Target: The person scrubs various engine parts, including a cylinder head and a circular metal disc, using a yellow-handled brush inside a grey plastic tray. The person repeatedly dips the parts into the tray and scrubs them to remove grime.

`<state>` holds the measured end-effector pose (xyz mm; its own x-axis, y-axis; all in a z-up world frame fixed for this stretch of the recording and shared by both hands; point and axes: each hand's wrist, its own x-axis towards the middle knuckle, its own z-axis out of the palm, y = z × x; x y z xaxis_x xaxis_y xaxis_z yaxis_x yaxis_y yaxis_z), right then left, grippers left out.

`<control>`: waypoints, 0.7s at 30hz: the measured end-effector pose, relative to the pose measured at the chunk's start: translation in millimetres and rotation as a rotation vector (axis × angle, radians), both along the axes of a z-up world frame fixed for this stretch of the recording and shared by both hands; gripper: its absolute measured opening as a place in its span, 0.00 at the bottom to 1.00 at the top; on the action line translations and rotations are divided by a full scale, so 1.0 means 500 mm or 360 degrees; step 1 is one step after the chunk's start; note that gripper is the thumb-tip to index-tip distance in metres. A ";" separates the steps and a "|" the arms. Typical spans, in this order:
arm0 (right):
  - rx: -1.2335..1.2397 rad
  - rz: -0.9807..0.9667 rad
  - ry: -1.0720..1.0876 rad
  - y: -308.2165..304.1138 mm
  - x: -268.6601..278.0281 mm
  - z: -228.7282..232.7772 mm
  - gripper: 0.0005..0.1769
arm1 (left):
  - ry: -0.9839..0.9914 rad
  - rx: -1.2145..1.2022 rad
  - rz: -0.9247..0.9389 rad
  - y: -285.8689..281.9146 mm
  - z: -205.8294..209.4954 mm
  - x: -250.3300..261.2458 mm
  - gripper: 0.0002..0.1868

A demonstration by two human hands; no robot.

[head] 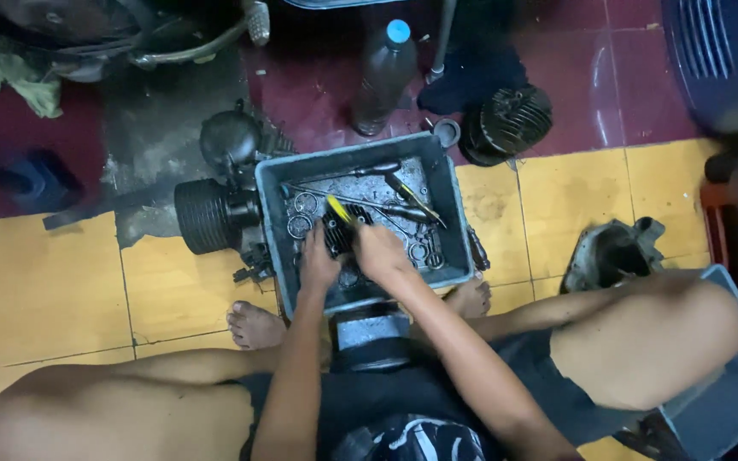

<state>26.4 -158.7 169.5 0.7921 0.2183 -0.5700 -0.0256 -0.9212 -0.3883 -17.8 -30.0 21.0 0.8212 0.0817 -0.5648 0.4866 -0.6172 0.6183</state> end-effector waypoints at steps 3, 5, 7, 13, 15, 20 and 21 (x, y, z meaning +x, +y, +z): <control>0.0029 0.0079 -0.0003 0.018 0.011 -0.164 0.15 | 0.0021 -0.0172 0.0369 0.017 -0.072 -0.023 0.53; 0.0001 0.0120 0.0015 0.011 -0.018 -0.135 0.13 | 0.0012 -0.0068 0.0424 0.013 -0.077 -0.029 0.55; -0.0056 0.0178 0.0066 -0.011 -0.064 -0.113 0.12 | 0.0041 0.0010 0.0497 -0.009 -0.024 -0.049 0.58; 0.0026 0.0184 -0.0028 0.024 -0.035 -0.076 0.16 | 0.0243 0.0136 0.0351 0.018 -0.086 -0.050 0.38; 0.0048 0.0201 -0.0096 0.041 -0.023 -0.152 0.20 | 0.0492 0.0031 0.0327 0.045 -0.263 -0.057 0.25; -0.0242 0.0351 -0.0030 0.022 -0.189 -0.104 0.26 | 0.0393 -0.0034 0.0408 0.093 -0.123 0.009 0.26; -0.0284 0.0356 0.0001 0.013 -0.223 -0.101 0.27 | 0.0371 -0.0125 0.0423 0.089 -0.097 0.010 0.28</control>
<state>-85.2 -152.3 118.9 0.7352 0.2836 -0.6157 0.1855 -0.9578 -0.2196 -13.1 14.5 -27.4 0.6257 0.2238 -0.7473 0.7571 -0.4053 0.5125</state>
